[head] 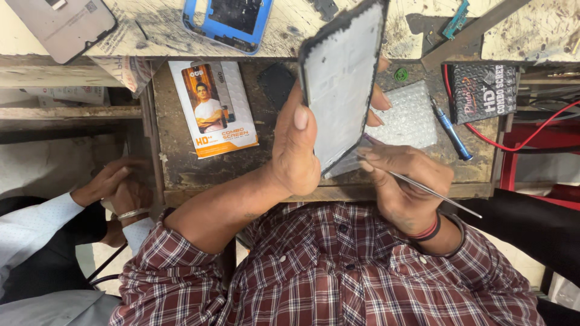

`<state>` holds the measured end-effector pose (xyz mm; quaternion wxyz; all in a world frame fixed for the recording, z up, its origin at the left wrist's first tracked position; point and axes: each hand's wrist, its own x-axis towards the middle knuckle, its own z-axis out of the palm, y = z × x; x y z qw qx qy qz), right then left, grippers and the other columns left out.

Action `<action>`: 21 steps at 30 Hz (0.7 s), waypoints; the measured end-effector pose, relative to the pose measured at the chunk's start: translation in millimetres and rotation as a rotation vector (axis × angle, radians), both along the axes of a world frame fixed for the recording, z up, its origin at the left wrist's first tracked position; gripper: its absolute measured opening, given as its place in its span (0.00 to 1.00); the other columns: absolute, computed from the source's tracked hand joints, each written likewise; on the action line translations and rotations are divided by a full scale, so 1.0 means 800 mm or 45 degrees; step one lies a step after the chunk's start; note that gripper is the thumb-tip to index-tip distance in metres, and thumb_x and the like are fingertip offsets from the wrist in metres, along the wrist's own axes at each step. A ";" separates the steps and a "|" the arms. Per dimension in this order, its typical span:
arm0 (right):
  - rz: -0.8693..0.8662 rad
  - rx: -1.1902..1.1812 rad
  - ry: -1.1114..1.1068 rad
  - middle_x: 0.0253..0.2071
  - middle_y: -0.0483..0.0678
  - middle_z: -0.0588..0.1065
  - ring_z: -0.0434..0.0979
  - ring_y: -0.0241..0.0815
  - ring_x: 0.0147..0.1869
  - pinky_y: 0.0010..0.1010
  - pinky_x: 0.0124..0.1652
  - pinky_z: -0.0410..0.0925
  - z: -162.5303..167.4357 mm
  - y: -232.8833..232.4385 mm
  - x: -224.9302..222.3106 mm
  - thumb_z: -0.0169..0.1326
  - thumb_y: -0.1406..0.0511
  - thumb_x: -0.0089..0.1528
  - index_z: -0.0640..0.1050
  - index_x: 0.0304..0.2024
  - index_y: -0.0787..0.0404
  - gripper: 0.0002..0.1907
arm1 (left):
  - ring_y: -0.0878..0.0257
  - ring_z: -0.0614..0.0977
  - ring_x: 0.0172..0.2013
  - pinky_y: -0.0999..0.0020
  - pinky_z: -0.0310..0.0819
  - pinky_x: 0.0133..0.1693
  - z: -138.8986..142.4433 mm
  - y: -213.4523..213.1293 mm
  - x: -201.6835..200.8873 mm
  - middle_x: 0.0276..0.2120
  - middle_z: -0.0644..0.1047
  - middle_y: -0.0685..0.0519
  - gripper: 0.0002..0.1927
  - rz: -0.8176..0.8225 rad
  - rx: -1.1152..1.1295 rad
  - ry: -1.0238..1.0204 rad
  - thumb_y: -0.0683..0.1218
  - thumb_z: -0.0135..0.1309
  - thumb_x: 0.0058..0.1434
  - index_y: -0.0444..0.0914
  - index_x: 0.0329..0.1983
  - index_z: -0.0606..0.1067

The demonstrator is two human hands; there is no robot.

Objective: The person uses a metal spudger and a purple plastic pry tool to scrape adhesive residue from the inner frame of a smartphone. They repeatedly scrape along the edges and corners, occasionally flipping the frame to access different sides.

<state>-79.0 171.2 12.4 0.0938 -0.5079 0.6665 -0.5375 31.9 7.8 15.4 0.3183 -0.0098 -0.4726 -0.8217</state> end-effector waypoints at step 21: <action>-0.037 -0.005 0.099 0.40 0.57 0.81 0.85 0.46 0.45 0.28 0.43 0.77 -0.003 -0.002 -0.007 0.61 0.75 0.65 0.78 0.39 0.70 0.03 | 0.60 0.76 0.52 0.64 0.74 0.52 0.004 -0.001 -0.001 0.67 0.66 0.41 0.44 0.034 -0.055 -0.058 0.72 0.34 0.76 0.32 0.76 0.53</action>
